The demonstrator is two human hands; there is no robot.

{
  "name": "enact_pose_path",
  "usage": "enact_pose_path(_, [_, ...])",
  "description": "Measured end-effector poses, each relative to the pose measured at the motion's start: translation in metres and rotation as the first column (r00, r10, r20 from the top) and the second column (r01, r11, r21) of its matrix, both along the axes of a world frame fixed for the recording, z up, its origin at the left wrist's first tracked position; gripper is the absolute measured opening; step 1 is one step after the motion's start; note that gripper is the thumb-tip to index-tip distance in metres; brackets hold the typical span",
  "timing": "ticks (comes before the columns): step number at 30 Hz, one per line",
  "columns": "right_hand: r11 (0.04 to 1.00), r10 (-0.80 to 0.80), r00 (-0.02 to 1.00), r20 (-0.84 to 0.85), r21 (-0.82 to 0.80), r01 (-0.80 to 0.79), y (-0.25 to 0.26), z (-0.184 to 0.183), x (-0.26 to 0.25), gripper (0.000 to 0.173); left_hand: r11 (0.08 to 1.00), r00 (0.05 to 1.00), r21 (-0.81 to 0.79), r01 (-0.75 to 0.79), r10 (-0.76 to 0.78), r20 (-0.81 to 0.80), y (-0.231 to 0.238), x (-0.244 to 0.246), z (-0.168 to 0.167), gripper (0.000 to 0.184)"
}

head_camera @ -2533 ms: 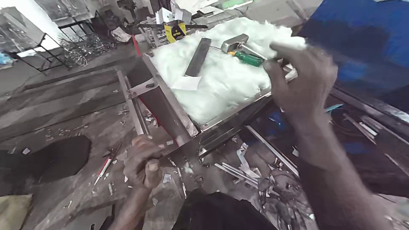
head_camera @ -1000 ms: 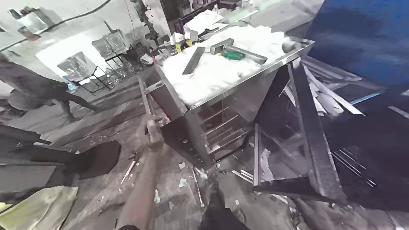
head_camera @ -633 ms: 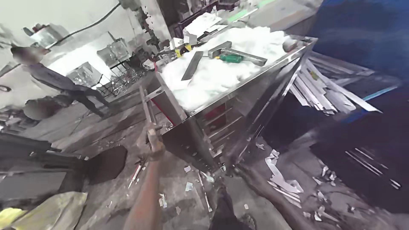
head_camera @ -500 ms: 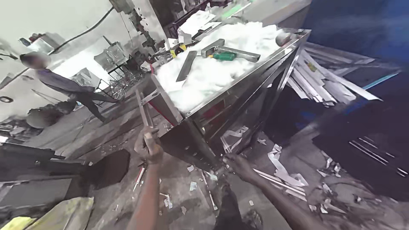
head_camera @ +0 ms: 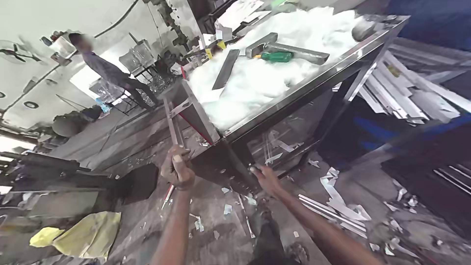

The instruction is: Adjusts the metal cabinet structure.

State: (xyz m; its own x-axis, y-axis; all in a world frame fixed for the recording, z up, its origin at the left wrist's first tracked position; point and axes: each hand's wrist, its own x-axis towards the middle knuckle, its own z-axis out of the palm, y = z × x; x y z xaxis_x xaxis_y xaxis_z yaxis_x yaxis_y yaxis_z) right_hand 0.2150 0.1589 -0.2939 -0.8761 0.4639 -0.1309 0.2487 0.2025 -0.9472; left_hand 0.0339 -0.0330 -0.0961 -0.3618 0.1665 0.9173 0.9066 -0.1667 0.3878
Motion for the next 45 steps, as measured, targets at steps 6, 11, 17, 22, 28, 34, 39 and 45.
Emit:
enact_pose_path(6, [0.999,-0.032,0.999,0.006,0.0,0.032,0.001,-0.001,-0.003,0.033,1.0,1.0,0.019,-0.004,0.004,0.003,0.0,0.0,-0.001,0.042])
enact_pose_path(11, [0.999,0.053,0.996,0.072,-0.003,-0.053,0.007,0.009,0.004,0.038,0.999,1.0,0.032,0.02,-0.02,-0.001,0.001,0.0,-0.002,0.04])
enact_pose_path(17, [0.998,0.058,0.997,-0.05,0.022,-0.057,0.002,0.004,0.027,0.031,0.999,1.0,0.041,0.025,-0.025,0.002,0.001,0.0,-0.003,0.04])
enact_pose_path(22, [0.999,0.031,0.995,-0.096,0.027,-0.029,0.0,-0.001,0.033,0.031,0.999,0.999,0.014,0.037,-0.037,-0.007,0.0,0.001,-0.001,0.041])
enact_pose_path(28, [0.995,-0.096,0.992,-0.077,-0.004,0.096,-0.005,-0.001,-0.013,0.029,1.0,0.998,0.004,-0.027,0.027,0.065,-0.001,-0.001,-0.003,0.041])
enact_pose_path(34, [0.998,-0.058,0.996,-0.065,-0.001,0.058,-0.001,-0.003,-0.006,0.029,0.999,0.999,0.045,0.007,-0.009,0.049,-0.001,0.005,-0.007,0.041])
enact_pose_path(39, [0.997,-0.082,0.993,-0.089,-0.02,0.08,-0.008,0.001,-0.006,0.032,0.999,0.997,0.043,-0.005,0.002,0.072,-0.001,0.005,-0.006,0.04])
enact_pose_path(45, [0.945,-0.318,0.915,-0.248,-0.001,0.328,-0.038,-0.021,-0.019,0.031,0.999,0.997,0.042,-0.013,0.01,0.081,0.0,0.007,-0.006,0.037])
